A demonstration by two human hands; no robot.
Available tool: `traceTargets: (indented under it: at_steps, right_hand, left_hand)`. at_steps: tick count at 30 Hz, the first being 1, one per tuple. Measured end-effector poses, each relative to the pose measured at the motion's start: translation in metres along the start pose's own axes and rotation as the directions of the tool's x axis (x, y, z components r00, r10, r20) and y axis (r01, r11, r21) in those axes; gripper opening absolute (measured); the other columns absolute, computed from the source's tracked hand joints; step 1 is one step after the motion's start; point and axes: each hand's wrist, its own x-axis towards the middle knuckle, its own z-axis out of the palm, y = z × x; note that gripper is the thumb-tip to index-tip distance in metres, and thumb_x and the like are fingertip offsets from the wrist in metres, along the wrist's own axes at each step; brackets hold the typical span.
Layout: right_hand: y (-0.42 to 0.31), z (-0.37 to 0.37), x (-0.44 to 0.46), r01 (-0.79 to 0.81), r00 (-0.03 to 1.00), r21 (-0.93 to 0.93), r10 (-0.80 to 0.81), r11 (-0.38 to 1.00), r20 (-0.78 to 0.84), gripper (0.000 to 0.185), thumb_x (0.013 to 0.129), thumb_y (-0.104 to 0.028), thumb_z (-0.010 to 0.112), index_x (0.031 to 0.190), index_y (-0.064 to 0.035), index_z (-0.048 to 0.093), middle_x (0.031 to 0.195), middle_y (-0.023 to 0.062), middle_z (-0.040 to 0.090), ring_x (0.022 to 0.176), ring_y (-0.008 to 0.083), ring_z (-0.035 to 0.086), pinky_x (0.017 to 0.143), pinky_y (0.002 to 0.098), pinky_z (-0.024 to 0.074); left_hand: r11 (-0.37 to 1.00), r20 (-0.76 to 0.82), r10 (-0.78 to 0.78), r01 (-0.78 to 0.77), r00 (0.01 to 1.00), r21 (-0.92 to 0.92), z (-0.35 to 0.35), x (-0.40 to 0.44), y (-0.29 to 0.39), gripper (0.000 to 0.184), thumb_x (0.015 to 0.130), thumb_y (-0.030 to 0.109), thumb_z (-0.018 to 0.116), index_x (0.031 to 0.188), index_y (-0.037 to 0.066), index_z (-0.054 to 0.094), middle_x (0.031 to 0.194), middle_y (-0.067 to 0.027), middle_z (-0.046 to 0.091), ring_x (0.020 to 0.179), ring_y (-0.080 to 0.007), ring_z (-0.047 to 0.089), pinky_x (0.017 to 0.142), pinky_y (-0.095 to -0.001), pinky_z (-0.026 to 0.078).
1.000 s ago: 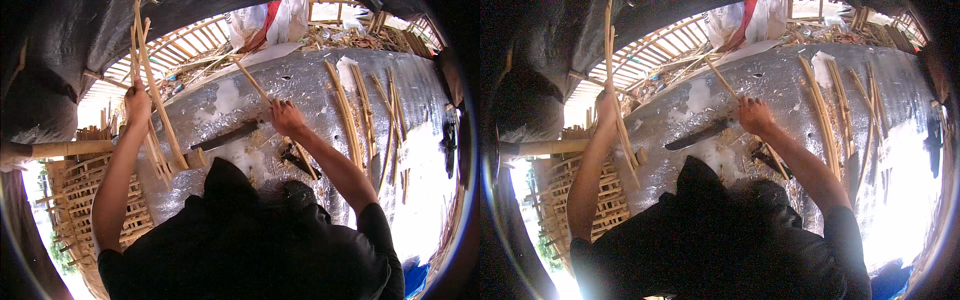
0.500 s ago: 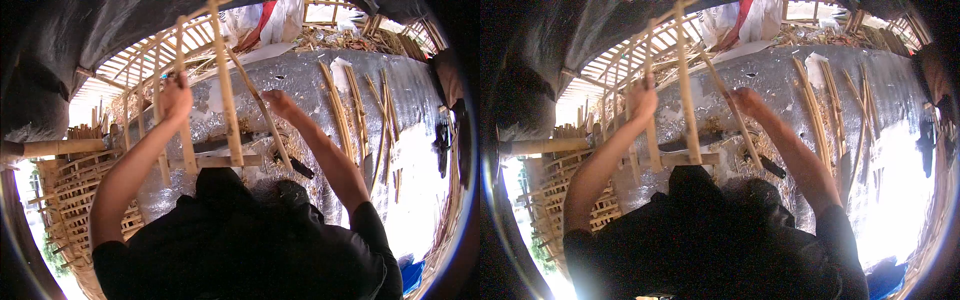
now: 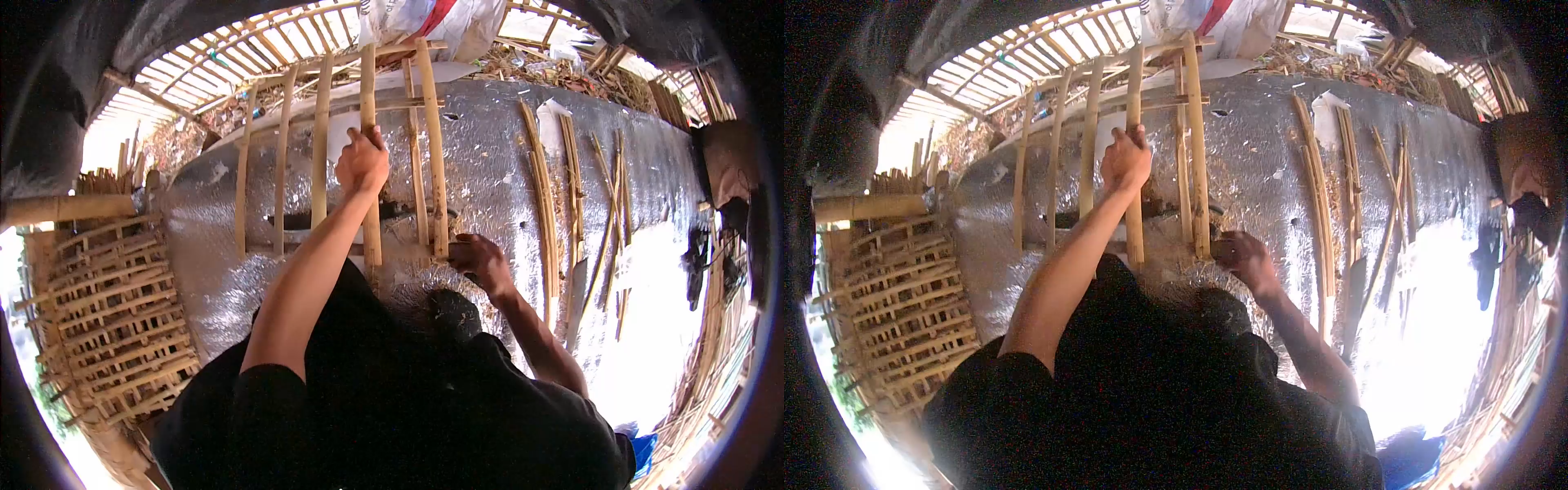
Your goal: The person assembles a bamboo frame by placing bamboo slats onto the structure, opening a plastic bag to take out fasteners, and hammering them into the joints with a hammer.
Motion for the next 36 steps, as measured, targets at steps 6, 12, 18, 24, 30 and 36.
traceTargets:
  at_steps: [6, 12, 18, 24, 30, 36]
  right_hand:
    - [-0.041, 0.011, 0.015, -0.217, 0.976, 0.111, 0.217, 0.97, 0.004, 0.043, 0.1, -0.031, 0.068, 0.123, 0.004, 0.062, 0.098, 0.0124, 0.073, 0.083, 0.0194, 0.069, 0.067, 0.032, 0.0529]
    - [-0.047, 0.011, 0.023, -0.135, 0.987, -0.168, 0.148, 0.976, 0.068, 0.04, 0.099, -0.031, 0.069, 0.113, 0.0055, 0.065, 0.094, 0.0124, 0.072, 0.074, 0.0149, 0.062, 0.062, 0.0308, 0.0488]
    - [-0.07, 0.028, 0.02, -0.084, 0.995, -0.12, 0.09, 0.989, 0.044, 0.04, 0.101, -0.033, 0.064, 0.112, 0.0053, 0.068, 0.091, 0.0108, 0.07, 0.074, 0.0139, 0.061, 0.064, 0.0313, 0.0482]
    - [-0.091, 0.026, 0.028, 0.081, 0.993, -0.285, -0.052, 0.955, 0.108, 0.039, 0.101, -0.033, 0.062, 0.107, 0.005, 0.07, 0.089, 0.0087, 0.07, 0.078, 0.0129, 0.06, 0.07, 0.0321, 0.0484]
    - [-0.069, 0.017, 0.033, 0.172, 0.979, -0.298, -0.13, 0.939, 0.154, 0.038, 0.098, -0.033, 0.064, 0.103, 0.0042, 0.071, 0.086, 0.0107, 0.07, 0.078, 0.0152, 0.063, 0.072, 0.0326, 0.0505]
    - [-0.068, 0.018, 0.031, 0.086, 0.991, -0.504, -0.024, 0.859, 0.129, 0.03, 0.097, -0.021, 0.067, 0.113, 0.0039, 0.07, 0.102, 0.0179, 0.075, 0.091, 0.0214, 0.072, 0.083, 0.0373, 0.0567]
  left_hand:
    - [0.998, -0.066, 0.011, -0.015, 0.998, -0.064, 0.026, 0.005, -0.007, 0.052, 0.101, 0.051, 0.051, 0.112, 0.001, 0.051, 0.092, -0.0282, 0.072, 0.086, -0.0469, 0.072, 0.074, -0.0557, 0.059]
    - [0.918, -0.273, 0.397, -0.378, 0.877, 0.12, 0.013, -0.025, -0.012, 0.048, 0.092, 0.048, 0.064, 0.113, 0.005, 0.061, 0.105, -0.0227, 0.069, 0.104, -0.0406, 0.065, 0.098, -0.0554, 0.047]
    - [0.896, 0.181, 0.408, -0.43, 0.895, 0.107, 0.009, -0.041, 0.015, 0.031, 0.08, 0.035, 0.075, 0.094, 0.008, 0.073, 0.089, -0.016, 0.073, 0.097, -0.0353, 0.069, 0.095, -0.0512, 0.047]
    - [0.935, 0.253, 0.323, -0.348, 0.912, 0.063, -0.002, -0.027, 0.032, 0.042, 0.078, 0.033, 0.079, 0.106, 0.003, 0.07, 0.1, -0.0223, 0.074, 0.101, -0.0356, 0.072, 0.093, -0.049, 0.053]
    - [0.885, 0.063, 0.434, -0.438, 0.899, 0.16, 0.019, -0.028, 0.025, 0.053, 0.081, 0.015, 0.072, 0.125, -0.009, 0.054, 0.101, -0.0221, 0.073, 0.097, -0.0371, 0.072, 0.098, -0.0547, 0.047]
    - [0.879, 0.343, 0.431, -0.474, 0.835, 0.049, 0.023, -0.014, 0.006, 0.045, 0.089, 0.022, 0.068, 0.126, 0.002, 0.053, 0.108, -0.0215, 0.07, 0.109, -0.0398, 0.067, 0.1, -0.0587, 0.044]
